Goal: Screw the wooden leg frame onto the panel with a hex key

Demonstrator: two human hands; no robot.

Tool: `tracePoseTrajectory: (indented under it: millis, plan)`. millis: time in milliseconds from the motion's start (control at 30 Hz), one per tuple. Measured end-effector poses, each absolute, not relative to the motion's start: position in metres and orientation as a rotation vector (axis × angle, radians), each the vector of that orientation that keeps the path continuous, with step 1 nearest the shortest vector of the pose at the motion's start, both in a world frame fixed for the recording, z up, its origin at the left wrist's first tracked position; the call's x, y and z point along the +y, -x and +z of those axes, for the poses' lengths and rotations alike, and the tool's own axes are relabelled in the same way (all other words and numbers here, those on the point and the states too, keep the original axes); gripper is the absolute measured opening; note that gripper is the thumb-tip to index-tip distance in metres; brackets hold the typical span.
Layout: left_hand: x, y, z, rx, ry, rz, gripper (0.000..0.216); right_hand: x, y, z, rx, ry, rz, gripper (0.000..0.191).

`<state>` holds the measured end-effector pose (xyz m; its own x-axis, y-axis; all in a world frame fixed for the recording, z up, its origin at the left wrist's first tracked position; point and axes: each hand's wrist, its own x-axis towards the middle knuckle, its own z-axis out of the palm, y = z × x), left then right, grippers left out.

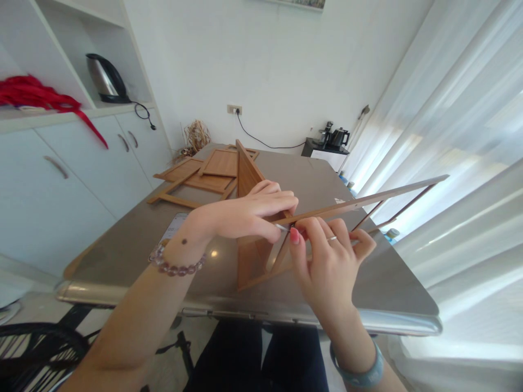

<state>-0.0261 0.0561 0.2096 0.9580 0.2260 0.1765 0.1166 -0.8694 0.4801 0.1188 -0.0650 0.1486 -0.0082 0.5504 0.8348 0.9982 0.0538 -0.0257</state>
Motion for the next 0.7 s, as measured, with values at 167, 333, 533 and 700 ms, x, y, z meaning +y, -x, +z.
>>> tracePoseTrajectory:
  millis: [167,333,533,700]
  plan:
    - [0.056,0.026,0.21,0.247,-2.622,0.294,0.019,-0.065,-0.118,0.15,-1.567,1.52,-0.031,0.047]
    - [0.056,0.027,0.21,0.269,-2.643,0.279,0.017,-0.068,-0.116,0.153,-1.329,1.132,1.009,0.042]
    - [0.054,0.027,0.212,0.287,-2.629,0.269,0.019,-0.071,-0.108,0.155,-1.224,1.146,0.866,0.037]
    - [0.053,0.027,0.213,0.283,-2.602,0.265,0.019,-0.075,-0.106,0.151,-1.281,1.299,0.605,0.035]
